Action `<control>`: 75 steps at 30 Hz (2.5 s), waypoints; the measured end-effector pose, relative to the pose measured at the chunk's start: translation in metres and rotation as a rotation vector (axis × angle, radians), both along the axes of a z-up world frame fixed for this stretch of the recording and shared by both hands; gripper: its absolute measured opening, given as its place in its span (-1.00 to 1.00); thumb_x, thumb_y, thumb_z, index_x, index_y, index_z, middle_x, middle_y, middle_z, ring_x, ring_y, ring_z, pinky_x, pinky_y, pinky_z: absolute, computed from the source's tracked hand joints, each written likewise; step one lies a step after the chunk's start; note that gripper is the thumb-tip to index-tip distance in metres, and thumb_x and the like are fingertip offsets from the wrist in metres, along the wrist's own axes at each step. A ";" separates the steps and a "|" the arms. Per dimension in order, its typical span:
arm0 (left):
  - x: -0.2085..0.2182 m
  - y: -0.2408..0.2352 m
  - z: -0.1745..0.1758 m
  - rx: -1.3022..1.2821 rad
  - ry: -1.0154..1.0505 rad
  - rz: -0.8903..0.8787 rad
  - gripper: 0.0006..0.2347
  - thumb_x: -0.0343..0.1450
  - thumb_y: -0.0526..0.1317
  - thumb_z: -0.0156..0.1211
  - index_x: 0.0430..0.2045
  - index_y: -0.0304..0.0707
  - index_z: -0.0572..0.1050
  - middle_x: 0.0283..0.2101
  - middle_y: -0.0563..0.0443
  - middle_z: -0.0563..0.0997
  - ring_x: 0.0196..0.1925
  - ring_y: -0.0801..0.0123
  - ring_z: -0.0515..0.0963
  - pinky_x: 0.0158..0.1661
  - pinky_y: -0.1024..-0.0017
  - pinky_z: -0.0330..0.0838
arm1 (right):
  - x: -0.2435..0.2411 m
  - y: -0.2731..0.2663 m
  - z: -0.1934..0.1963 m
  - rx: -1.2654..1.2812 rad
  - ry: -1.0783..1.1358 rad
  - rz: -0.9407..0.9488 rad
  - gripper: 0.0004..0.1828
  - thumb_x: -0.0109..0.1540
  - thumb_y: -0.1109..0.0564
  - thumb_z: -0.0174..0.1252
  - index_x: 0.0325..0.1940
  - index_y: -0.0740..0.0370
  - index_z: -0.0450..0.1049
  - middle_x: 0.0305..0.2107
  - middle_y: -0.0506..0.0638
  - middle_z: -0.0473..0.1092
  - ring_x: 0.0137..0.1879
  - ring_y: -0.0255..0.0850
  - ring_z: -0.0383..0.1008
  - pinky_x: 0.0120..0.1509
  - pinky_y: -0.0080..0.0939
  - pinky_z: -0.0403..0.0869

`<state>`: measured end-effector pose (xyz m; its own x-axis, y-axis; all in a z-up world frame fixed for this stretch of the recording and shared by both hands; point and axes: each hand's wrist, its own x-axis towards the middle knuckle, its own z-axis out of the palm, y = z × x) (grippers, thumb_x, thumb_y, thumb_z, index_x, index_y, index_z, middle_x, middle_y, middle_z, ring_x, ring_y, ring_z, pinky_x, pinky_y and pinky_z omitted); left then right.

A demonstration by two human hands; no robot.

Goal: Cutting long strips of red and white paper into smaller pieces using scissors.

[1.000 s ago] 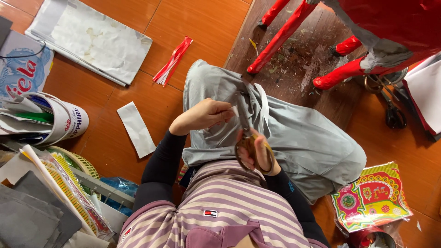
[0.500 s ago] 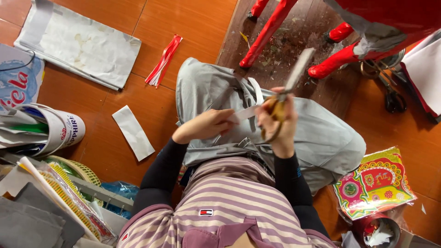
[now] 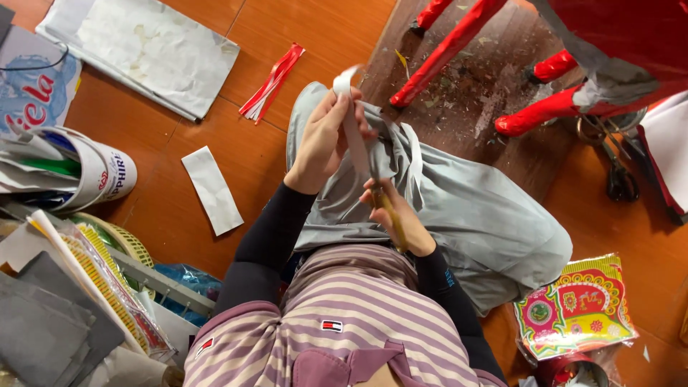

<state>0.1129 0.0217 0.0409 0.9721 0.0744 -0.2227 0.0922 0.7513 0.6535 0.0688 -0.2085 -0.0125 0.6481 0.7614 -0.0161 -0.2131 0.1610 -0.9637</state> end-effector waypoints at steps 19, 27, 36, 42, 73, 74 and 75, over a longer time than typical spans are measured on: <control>0.007 -0.014 -0.015 0.168 -0.034 0.287 -0.78 0.65 -0.15 -0.19 -0.06 -0.35 0.34 -0.40 0.06 0.39 -0.44 0.48 0.44 -0.37 0.41 0.51 | 0.001 0.017 0.013 -0.222 -0.256 0.016 -0.39 0.30 0.05 0.26 0.36 0.16 0.19 -0.06 -0.04 0.36 -0.06 -0.32 0.35 0.09 -0.31 0.43; 0.004 -0.028 -0.012 0.225 -0.021 0.310 -0.78 0.65 -0.14 -0.20 -0.08 -0.33 0.35 -0.41 0.09 0.37 -0.46 0.52 0.40 -0.43 0.48 0.42 | 0.000 0.019 0.017 -0.245 -0.190 -0.006 -0.47 0.33 0.09 0.23 0.34 0.14 0.21 -0.15 -0.09 0.34 -0.12 -0.33 0.34 -0.02 -0.32 0.44; 0.003 -0.030 -0.010 0.219 -0.060 0.324 -0.78 0.66 -0.13 -0.19 -0.11 -0.34 0.35 -0.48 0.09 0.33 -0.53 0.53 0.35 -0.50 0.50 0.35 | -0.002 0.018 0.002 -0.270 -0.136 -0.034 -0.44 0.30 -0.08 0.23 0.30 0.14 0.27 -0.32 -0.13 0.25 -0.30 -0.39 0.22 -0.23 -0.38 0.30; 0.008 -0.026 -0.009 0.230 -0.079 0.338 -0.73 0.66 -0.09 -0.22 -0.11 -0.34 0.35 -0.53 0.08 0.34 -0.60 0.53 0.34 -0.56 0.52 0.30 | -0.007 0.020 -0.011 -0.404 -0.372 -0.185 -0.61 0.40 -0.16 0.19 0.10 0.14 0.37 -0.55 -0.13 0.28 -0.48 -0.36 0.23 -0.32 -0.34 0.29; 0.017 -0.021 -0.018 0.300 -0.044 0.380 -0.76 0.66 -0.11 -0.23 -0.16 -0.32 0.32 -0.52 0.08 0.35 -0.56 0.52 0.34 -0.54 0.49 0.37 | 0.003 0.017 -0.026 -0.365 -0.113 -0.119 -0.57 0.31 -0.07 0.18 0.13 0.24 0.35 -0.58 -0.14 0.32 -0.57 -0.40 0.27 -0.51 -0.33 0.28; 0.016 -0.025 -0.020 0.308 -0.062 0.349 -0.76 0.65 -0.10 -0.23 -0.15 -0.31 0.32 -0.52 0.08 0.35 -0.56 0.52 0.35 -0.53 0.49 0.37 | 0.005 0.019 -0.027 -0.234 -0.188 -0.101 -0.61 0.40 -0.04 0.17 0.16 0.25 0.32 -0.49 -0.14 0.29 -0.42 -0.40 0.24 -0.38 -0.33 0.26; 0.016 -0.028 -0.023 0.315 -0.079 0.319 -0.76 0.65 -0.10 -0.24 -0.14 -0.30 0.31 -0.53 0.07 0.36 -0.56 0.51 0.35 -0.53 0.50 0.37 | 0.008 0.020 -0.027 -0.101 -0.260 -0.080 -0.65 0.49 -0.01 0.16 0.20 0.27 0.30 -0.39 -0.13 0.27 -0.26 -0.40 0.22 -0.24 -0.34 0.25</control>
<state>0.1290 -0.0065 0.0181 0.9028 0.4248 -0.0669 -0.1711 0.4975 0.8504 0.0766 -0.1882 -0.0394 0.6983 0.7107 0.0851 0.0528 0.0675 -0.9963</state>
